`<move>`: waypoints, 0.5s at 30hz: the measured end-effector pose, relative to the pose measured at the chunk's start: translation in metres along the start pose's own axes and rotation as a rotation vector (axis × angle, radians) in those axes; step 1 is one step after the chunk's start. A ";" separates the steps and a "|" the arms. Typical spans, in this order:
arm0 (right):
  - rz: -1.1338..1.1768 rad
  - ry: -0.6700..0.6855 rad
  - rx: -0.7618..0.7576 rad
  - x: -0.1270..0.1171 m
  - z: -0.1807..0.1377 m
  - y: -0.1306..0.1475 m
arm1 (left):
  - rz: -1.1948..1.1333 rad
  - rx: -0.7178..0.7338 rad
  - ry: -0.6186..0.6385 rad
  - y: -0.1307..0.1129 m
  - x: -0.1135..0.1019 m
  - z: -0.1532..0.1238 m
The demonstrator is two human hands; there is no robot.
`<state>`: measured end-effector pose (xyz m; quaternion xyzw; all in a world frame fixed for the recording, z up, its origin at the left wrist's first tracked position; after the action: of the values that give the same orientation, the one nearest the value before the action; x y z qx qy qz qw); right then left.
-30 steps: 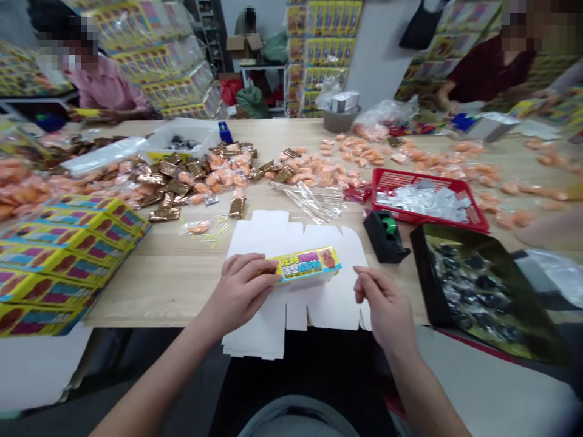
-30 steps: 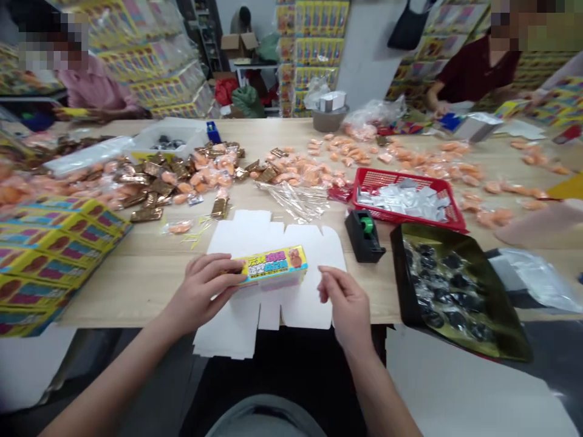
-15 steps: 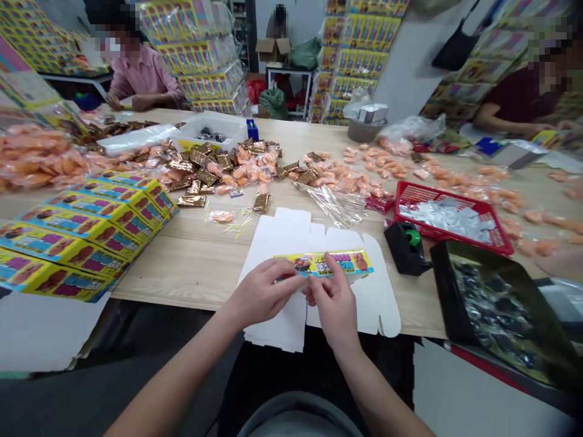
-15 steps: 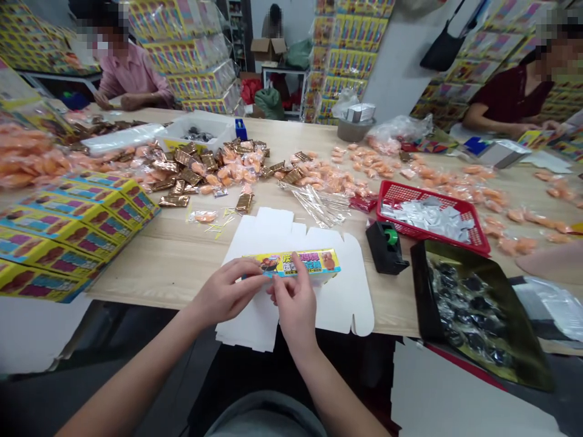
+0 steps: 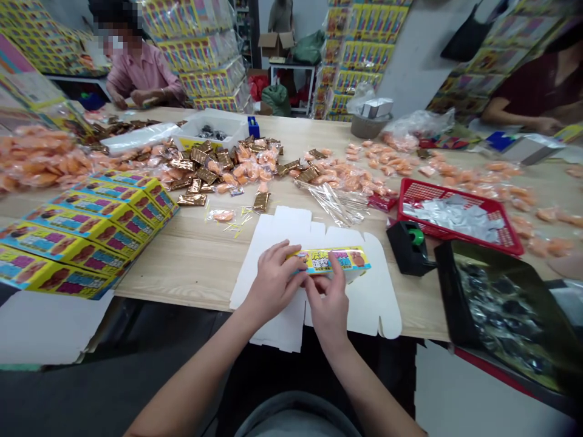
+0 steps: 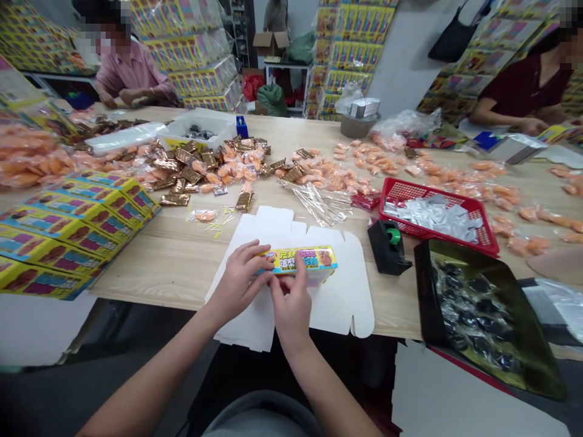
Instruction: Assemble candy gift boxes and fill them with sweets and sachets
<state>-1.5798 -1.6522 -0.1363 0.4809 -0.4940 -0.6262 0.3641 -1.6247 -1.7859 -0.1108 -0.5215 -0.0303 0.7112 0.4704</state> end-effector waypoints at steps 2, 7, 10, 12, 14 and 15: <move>-0.122 -0.019 -0.037 -0.006 0.000 -0.009 | -0.010 0.028 -0.037 0.002 0.004 0.001; -0.206 -0.252 -0.062 -0.057 -0.016 -0.038 | 0.128 -0.016 0.034 0.005 -0.007 -0.003; -0.406 -0.272 -0.088 -0.082 -0.015 -0.056 | 0.125 -0.166 0.127 0.009 -0.029 -0.009; -0.518 -0.061 -0.351 -0.075 -0.008 -0.066 | 0.119 -0.204 0.031 0.018 -0.054 -0.015; -0.586 0.203 -0.778 -0.049 -0.008 -0.076 | 0.239 -0.218 -0.199 0.032 -0.088 -0.024; -0.621 0.279 -0.973 -0.032 -0.011 -0.082 | 0.346 -0.233 -0.331 0.040 -0.109 -0.031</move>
<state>-1.5586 -1.6051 -0.2085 0.4585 0.0664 -0.7888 0.4040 -1.6251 -1.8985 -0.0686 -0.4461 -0.0989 0.8483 0.2675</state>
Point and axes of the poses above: each hand's wrist, its own z-axis towards the middle knuckle, its own x-axis out of the palm, y = z × x, the point moved 1 cm from there along z, towards the middle knuckle, and after that the axes turned 4 degrees about y, right-handed, at the moved point
